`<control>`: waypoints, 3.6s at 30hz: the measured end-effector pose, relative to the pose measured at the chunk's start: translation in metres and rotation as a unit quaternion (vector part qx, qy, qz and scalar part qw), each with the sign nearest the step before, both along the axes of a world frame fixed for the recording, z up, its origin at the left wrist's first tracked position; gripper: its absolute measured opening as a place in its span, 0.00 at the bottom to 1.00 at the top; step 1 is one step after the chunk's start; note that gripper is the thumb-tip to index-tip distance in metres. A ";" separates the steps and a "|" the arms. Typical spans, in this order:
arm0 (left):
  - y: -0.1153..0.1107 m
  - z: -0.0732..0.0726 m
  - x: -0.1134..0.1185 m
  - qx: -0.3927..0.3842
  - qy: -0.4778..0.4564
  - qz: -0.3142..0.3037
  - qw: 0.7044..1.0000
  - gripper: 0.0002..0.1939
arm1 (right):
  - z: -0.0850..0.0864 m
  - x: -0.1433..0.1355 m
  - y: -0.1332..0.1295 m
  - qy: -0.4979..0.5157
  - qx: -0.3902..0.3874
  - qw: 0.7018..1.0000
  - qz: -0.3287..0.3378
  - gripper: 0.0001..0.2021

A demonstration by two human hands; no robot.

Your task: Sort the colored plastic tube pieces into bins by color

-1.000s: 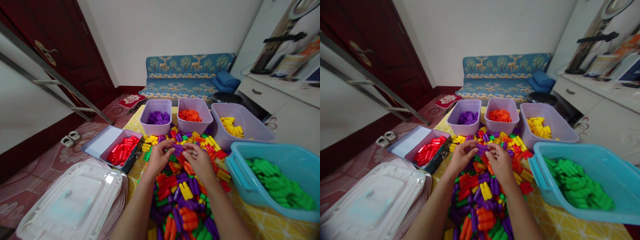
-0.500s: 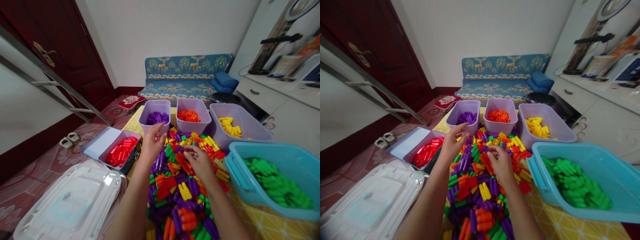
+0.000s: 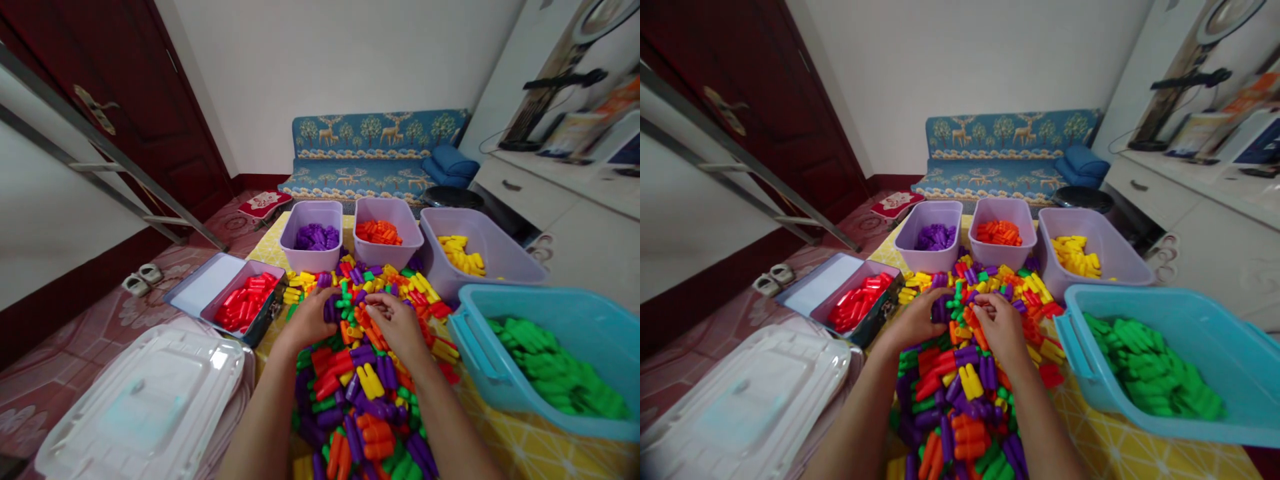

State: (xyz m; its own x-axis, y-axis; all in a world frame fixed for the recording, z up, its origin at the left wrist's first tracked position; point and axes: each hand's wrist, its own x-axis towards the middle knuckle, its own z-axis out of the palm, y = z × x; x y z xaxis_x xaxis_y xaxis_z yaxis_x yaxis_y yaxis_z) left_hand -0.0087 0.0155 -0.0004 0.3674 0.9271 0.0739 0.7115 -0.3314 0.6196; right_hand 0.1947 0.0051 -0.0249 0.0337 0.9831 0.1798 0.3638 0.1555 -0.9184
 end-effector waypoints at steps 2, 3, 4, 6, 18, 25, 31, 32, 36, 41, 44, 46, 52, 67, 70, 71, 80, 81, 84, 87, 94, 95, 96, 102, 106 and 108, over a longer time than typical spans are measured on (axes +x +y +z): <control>0.002 -0.008 0.004 0.018 -0.111 -0.002 0.994 0.36 | 0.000 -0.001 0.000 -0.002 -0.004 1.000 -0.007 0.13; 0.003 -0.011 0.007 0.020 -0.163 0.004 0.986 0.35 | 0.001 -0.002 0.000 -0.007 -0.007 1.000 -0.008 0.15; 0.004 -0.015 0.011 0.016 -0.212 0.009 0.977 0.35 | 0.001 -0.002 -0.001 -0.015 -0.009 1.000 -0.007 0.17; 0.005 -0.021 0.019 -0.006 -0.296 0.016 0.955 0.35 | 0.004 -0.003 -0.002 -0.033 -0.008 0.999 -0.002 0.21; 0.006 -0.030 0.038 -0.058 -0.457 0.068 0.885 0.35 | 0.009 -0.002 -0.005 -0.012 0.038 0.999 0.024 0.20; 0.003 -0.026 0.042 -0.126 -0.509 0.091 0.847 0.28 | 0.008 -0.006 -0.004 -0.061 0.089 0.994 0.004 0.17; 0.006 -0.028 0.042 -0.116 -0.495 0.084 0.857 0.24 | 0.011 -0.001 -0.005 -0.075 0.091 0.993 0.012 0.10; 0.007 -0.029 0.042 -0.113 -0.496 0.088 0.856 0.24 | 0.011 0.001 -0.005 -0.070 0.077 0.994 0.013 0.10; 0.009 -0.031 0.041 -0.116 -0.517 0.107 0.841 0.25 | 0.009 0.002 -0.007 -0.047 0.032 0.998 -0.006 0.11; 0.005 -0.031 0.043 -0.137 -0.508 0.088 0.846 0.22 | 0.012 -0.004 -0.007 -0.055 0.044 0.997 0.031 0.21; 0.004 -0.032 0.043 -0.137 -0.493 0.075 0.856 0.20 | 0.012 -0.002 -0.005 -0.059 0.069 0.996 0.021 0.12; 0.004 -0.033 0.043 -0.141 -0.489 0.072 0.858 0.19 | 0.010 0.004 -0.003 -0.051 0.067 0.996 -0.015 0.12; 0.010 -0.038 0.036 -0.103 -0.486 0.087 0.863 0.24 | 0.004 0.026 0.001 -0.011 0.032 0.989 -0.147 0.19; 0.005 -0.028 0.026 0.138 -0.117 0.161 0.970 0.27 | -0.001 0.020 0.004 -0.255 0.073 0.963 -0.050 0.27; 0.004 -0.028 0.029 0.122 -0.090 0.080 0.985 0.28 | -0.001 0.009 0.000 -0.263 0.067 0.963 -0.002 0.28; 0.004 -0.029 0.029 0.118 -0.092 0.061 0.987 0.27 | 0.000 0.007 -0.002 -0.253 0.068 0.965 0.016 0.27; 0.007 -0.032 0.028 0.081 -0.119 0.026 0.989 0.16 | 0.004 -0.001 -0.004 -0.118 0.046 0.989 0.083 0.21; 0.007 -0.031 0.029 0.079 -0.118 0.023 0.990 0.15 | 0.004 -0.001 -0.005 -0.121 0.043 0.988 0.083 0.22; 0.005 -0.027 0.029 0.080 -0.105 0.012 0.991 0.18 | 0.005 0.001 -0.007 -0.121 0.032 0.986 0.112 0.26; 0.003 -0.024 0.031 0.081 -0.102 0.013 0.991 0.18 | 0.008 0.004 -0.008 -0.090 0.022 0.986 0.140 0.26; 0.007 -0.033 0.033 0.087 -0.200 0.067 0.974 0.14 | 0.001 0.010 0.000 -0.006 0.021 0.994 0.106 0.22; 0.007 -0.033 0.033 0.087 -0.218 0.078 0.969 0.13 | -0.001 0.011 0.001 -0.004 0.020 0.995 0.099 0.22; 0.007 -0.033 0.033 0.086 -0.238 0.088 0.963 0.12 | -0.003 0.011 0.002 -0.005 0.018 0.995 0.097 0.22; 0.006 -0.023 0.028 0.097 -0.477 0.169 0.857 0.11 | -0.006 0.011 0.003 -0.028 0.030 0.995 0.087 0.20; 0.010 -0.012 0.020 0.212 -0.640 0.291 0.679 0.17 | -0.006 0.010 0.003 -0.030 0.037 0.995 0.083 0.18; 0.011 -0.007 0.016 0.244 -0.664 0.321 0.629 0.20 | -0.006 0.009 0.003 -0.030 0.040 0.995 0.083 0.18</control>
